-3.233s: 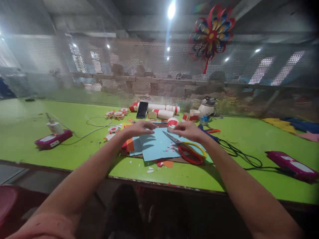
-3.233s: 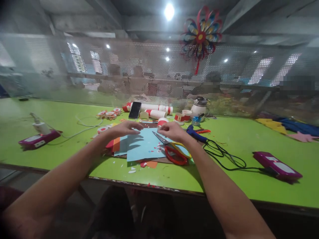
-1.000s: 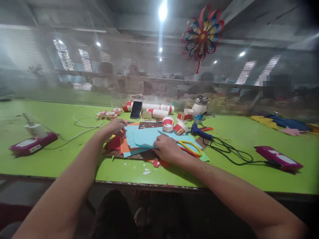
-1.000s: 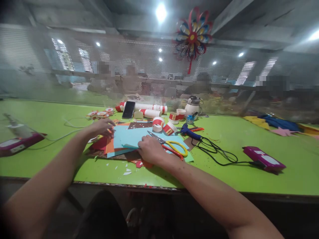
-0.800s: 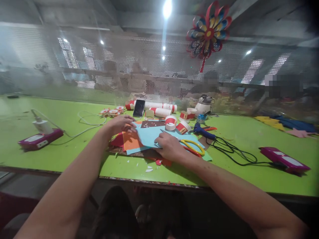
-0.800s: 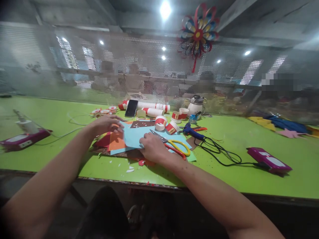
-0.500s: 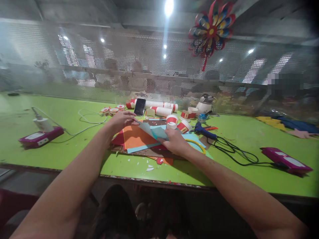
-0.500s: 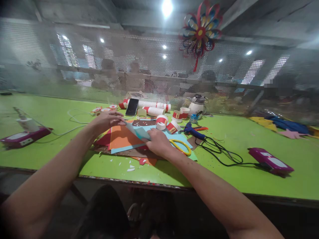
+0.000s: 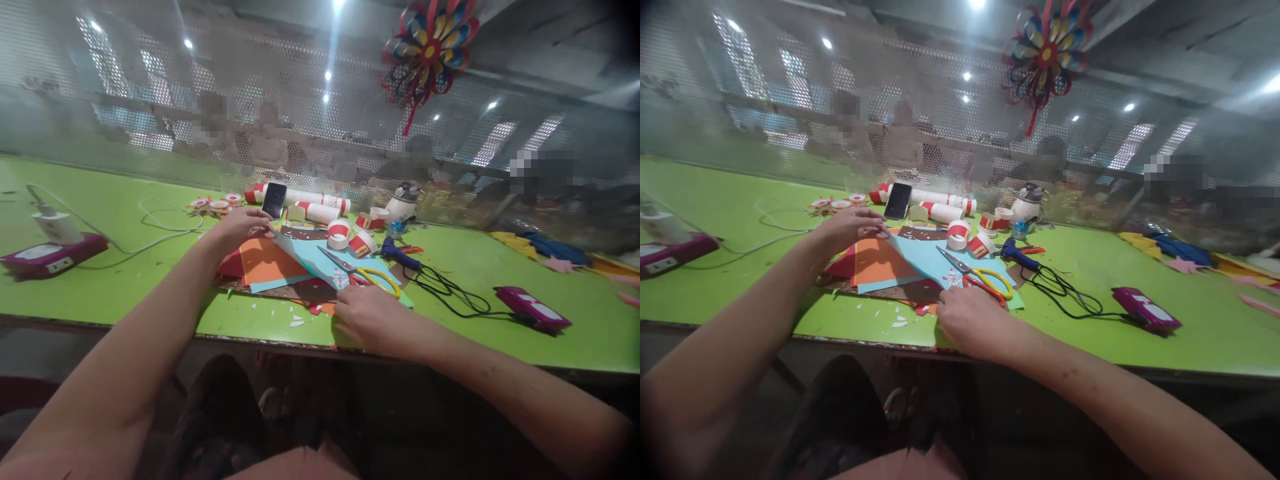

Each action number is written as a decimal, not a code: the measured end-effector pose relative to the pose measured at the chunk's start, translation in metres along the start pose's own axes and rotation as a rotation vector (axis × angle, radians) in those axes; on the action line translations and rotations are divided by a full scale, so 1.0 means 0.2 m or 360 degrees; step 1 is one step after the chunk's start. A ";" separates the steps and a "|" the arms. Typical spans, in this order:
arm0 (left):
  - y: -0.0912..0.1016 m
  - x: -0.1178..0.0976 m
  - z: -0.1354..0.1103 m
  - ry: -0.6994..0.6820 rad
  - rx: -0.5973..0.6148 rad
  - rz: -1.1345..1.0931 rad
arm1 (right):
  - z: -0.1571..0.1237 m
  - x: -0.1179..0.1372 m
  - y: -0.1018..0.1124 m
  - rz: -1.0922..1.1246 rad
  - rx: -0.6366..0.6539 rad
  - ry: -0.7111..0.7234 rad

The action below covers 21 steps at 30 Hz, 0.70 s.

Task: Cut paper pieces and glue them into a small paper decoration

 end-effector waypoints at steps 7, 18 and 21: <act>0.01 -0.03 -0.05 0.0021 0.0092 0.0390 | 0.07 0.04 -0.15 -0.0031 -0.0187 -0.0293; 0.23 -0.02 -0.18 0.0288 -0.0280 0.0662 | 0.07 -0.01 -0.13 0.0265 -0.0277 -0.0348; 0.22 0.03 -0.23 0.0369 -0.0308 0.0541 | 0.12 0.01 -0.07 0.0307 -0.0401 -0.0385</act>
Point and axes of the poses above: each hand's wrist, its own z-axis towards the middle knuckle, its own y-axis out of the back of the hand, x = y × z, the point moved 2 cm from there along z, towards the middle knuckle, and after that the axes turned 3 degrees about -x, right-handed, at the moved point
